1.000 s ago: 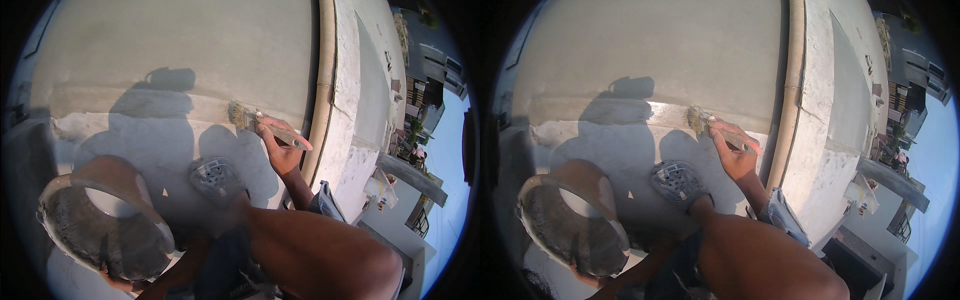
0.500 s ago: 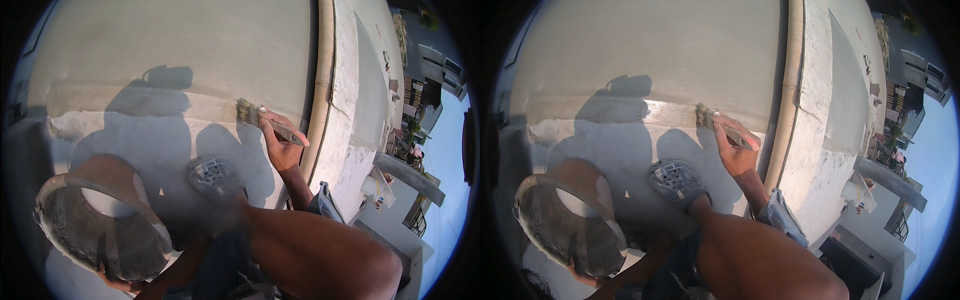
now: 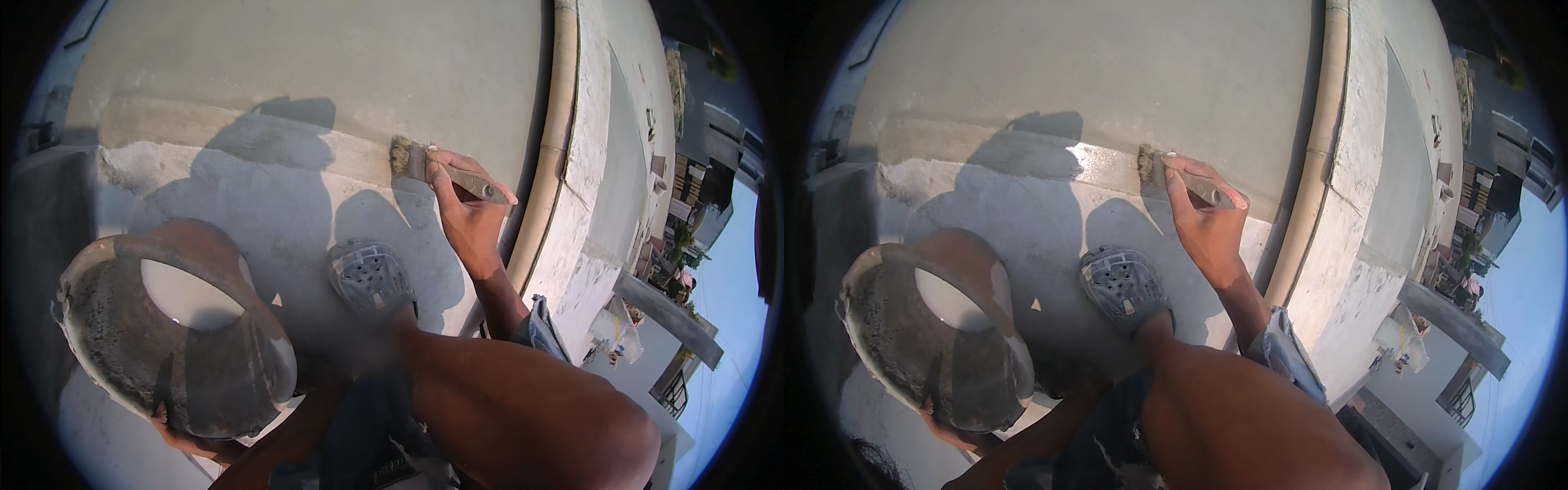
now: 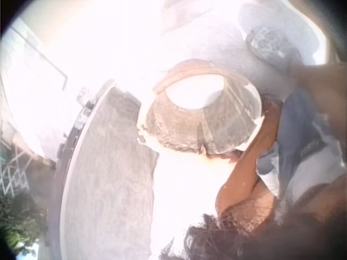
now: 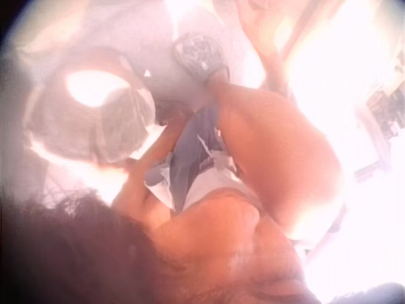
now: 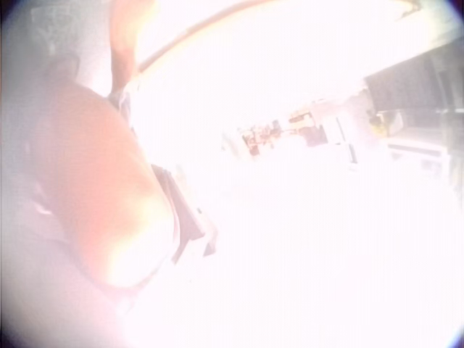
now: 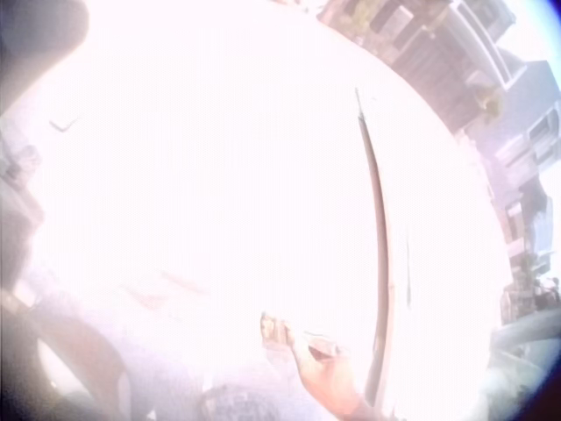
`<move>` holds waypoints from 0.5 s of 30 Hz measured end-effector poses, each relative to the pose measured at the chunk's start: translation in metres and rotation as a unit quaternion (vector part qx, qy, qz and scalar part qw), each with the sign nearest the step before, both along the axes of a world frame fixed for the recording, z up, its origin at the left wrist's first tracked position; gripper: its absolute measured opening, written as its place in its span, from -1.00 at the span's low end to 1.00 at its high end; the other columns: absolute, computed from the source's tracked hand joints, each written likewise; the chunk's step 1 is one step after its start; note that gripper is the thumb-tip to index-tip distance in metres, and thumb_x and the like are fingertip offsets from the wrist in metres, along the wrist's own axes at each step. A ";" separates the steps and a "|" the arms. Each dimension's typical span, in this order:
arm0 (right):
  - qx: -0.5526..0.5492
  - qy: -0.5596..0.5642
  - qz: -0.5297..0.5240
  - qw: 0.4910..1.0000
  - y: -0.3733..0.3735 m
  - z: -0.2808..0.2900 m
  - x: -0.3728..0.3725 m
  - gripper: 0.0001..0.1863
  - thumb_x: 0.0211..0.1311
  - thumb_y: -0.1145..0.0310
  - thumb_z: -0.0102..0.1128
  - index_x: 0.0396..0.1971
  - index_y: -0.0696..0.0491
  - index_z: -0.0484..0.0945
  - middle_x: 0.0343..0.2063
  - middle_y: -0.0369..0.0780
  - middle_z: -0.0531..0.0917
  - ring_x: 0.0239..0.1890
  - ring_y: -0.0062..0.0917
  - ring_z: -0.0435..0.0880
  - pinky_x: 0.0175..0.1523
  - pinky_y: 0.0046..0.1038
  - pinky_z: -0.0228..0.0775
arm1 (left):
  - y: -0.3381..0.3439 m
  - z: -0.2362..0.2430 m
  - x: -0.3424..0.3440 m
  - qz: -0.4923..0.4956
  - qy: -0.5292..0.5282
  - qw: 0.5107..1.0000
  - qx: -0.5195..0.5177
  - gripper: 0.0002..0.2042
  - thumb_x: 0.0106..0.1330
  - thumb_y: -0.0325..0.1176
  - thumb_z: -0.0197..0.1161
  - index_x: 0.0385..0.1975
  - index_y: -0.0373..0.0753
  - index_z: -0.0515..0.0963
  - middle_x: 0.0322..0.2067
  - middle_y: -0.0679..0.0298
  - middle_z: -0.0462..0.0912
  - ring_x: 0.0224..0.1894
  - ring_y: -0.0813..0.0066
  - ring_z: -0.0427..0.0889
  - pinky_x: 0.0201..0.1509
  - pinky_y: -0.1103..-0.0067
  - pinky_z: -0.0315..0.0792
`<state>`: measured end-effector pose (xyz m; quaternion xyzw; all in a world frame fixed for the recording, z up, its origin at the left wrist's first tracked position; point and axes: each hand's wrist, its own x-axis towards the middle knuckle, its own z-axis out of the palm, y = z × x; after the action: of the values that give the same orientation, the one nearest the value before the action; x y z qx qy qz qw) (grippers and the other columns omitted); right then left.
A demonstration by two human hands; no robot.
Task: The person applies a white cement-like substance to a concrete surface using a brush and bucket, then transfers material between buckets with a trowel. The person walks across the site, retrieves tools, and continues mixing and applying the material.
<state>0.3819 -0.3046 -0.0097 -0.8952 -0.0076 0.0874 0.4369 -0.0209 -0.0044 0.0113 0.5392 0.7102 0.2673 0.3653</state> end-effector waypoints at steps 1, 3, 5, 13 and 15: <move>0.043 -0.003 0.021 0.999 0.016 -0.003 0.001 -0.82 0.36 0.49 0.30 -0.12 0.22 0.73 -0.19 -0.19 0.78 -0.22 -0.66 0.69 -0.07 -0.60 0.56 | -0.001 0.000 -0.003 0.013 -0.013 1.000 -0.009 -0.59 0.35 -0.01 0.08 -0.10 -0.22 0.64 0.02 0.18 0.56 0.06 0.27 0.54 0.19 0.29 0.41; 0.061 0.005 0.016 0.998 0.019 -0.002 0.001 -0.82 0.36 0.49 0.31 -0.12 0.23 0.72 -0.20 -0.19 0.78 -0.23 -0.67 0.69 -0.08 -0.61 0.56 | -0.001 -0.001 -0.002 0.023 -0.041 0.999 -0.015 -0.59 0.33 0.00 0.09 -0.13 -0.22 0.64 0.02 0.17 0.57 0.05 0.25 0.54 0.18 0.28 0.41; 0.013 0.031 -0.024 0.999 -0.015 -0.002 0.000 -0.82 0.36 0.48 0.31 -0.12 0.24 0.72 -0.23 -0.18 0.78 -0.25 -0.66 0.70 -0.09 -0.62 0.56 | -0.010 0.008 0.019 0.069 -0.062 0.995 -0.027 -0.61 0.34 -0.02 0.09 -0.16 -0.21 0.64 0.01 0.18 0.57 0.05 0.25 0.54 0.18 0.27 0.41; -0.099 0.013 -0.077 0.992 -0.073 0.004 -0.009 -0.79 0.29 0.53 0.32 -0.12 0.27 0.72 -0.28 -0.11 0.80 -0.24 -0.55 0.76 -0.10 -0.52 0.62 | -0.009 -0.003 0.002 -0.008 -0.023 0.999 0.039 -0.68 0.47 -0.06 0.06 -0.27 -0.17 0.62 -0.14 0.23 0.58 -0.05 0.30 0.54 0.12 0.33 0.44; -0.092 -0.043 0.007 0.995 -0.023 0.004 -0.012 -0.78 0.31 0.52 0.32 -0.07 0.19 0.72 -0.11 -0.06 0.79 -0.14 -0.52 0.78 -0.09 -0.52 0.64 | -0.005 -0.012 0.013 -0.006 -0.049 0.999 0.021 -0.68 0.48 -0.05 0.06 -0.28 -0.16 0.61 -0.14 0.23 0.58 -0.06 0.31 0.54 0.11 0.33 0.44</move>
<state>0.3697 -0.3273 -0.0053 -0.9346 -0.0245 0.0517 0.3511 -0.0077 -0.0095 -0.0006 0.5373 0.6825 0.3056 0.3900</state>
